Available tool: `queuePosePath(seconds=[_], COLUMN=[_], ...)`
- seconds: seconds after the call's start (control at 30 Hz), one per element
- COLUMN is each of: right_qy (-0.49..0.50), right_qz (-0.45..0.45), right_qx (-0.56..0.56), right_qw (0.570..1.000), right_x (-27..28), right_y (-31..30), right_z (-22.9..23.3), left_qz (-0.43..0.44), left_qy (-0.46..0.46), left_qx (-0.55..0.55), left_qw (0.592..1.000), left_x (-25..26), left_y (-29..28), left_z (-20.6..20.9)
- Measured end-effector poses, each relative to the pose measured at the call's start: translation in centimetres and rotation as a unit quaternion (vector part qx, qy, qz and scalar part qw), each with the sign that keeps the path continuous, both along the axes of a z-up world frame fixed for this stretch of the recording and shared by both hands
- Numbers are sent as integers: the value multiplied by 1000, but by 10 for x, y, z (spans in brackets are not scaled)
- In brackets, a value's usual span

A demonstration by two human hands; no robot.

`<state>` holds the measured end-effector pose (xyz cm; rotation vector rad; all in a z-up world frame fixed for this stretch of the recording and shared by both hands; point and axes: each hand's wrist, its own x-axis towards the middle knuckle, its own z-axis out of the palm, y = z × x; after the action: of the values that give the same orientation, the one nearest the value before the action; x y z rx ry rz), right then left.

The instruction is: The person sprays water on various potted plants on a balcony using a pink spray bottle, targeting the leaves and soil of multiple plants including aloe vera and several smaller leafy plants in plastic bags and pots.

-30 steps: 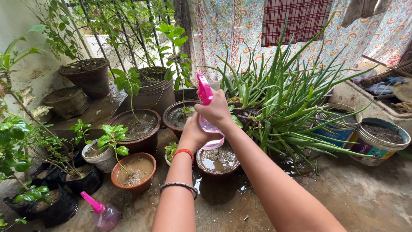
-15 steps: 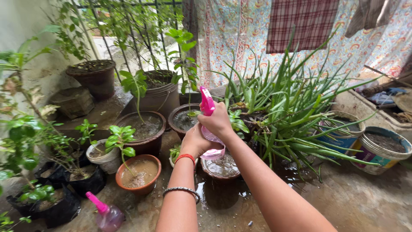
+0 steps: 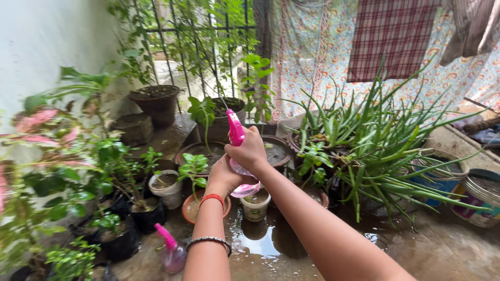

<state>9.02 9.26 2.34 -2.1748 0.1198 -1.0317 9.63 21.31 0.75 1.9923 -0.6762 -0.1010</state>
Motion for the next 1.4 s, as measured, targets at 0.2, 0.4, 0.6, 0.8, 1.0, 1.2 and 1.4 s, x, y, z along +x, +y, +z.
queuePosePath(seconds=[0.2, 0.4, 0.6, 0.8, 1.0, 1.2, 1.4], right_qy=[7, -11, 8, -10, 7, 14, 27], right_qz=[18, 1, 45, 99, 89, 161, 168], right_qx=[0, -6, 58, 32, 57, 65, 32], right_qw=[1000, 1000, 997, 995, 994, 985, 985], right_x=[11, 20, 29, 43, 52, 57, 62], right_y=[41, 60, 70, 65, 56, 41, 31], right_z=[4, 15, 28, 30, 26, 21, 12], left_qz=[12, 24, 25, 46, 54, 64, 14], left_qy=[21, 11, -4, -32, -69, -44, -21], left_qx=[-59, -102, -172, -162, -175, -138, -212], left_qw=[998, 994, 985, 985, 981, 987, 977], left_x=[12, 22, 21, 19, 19, 31, 40], left_y=[40, 63, 73, 77, 66, 52, 35], left_z=[-9, -13, -14, -11, -12, -22, -43])
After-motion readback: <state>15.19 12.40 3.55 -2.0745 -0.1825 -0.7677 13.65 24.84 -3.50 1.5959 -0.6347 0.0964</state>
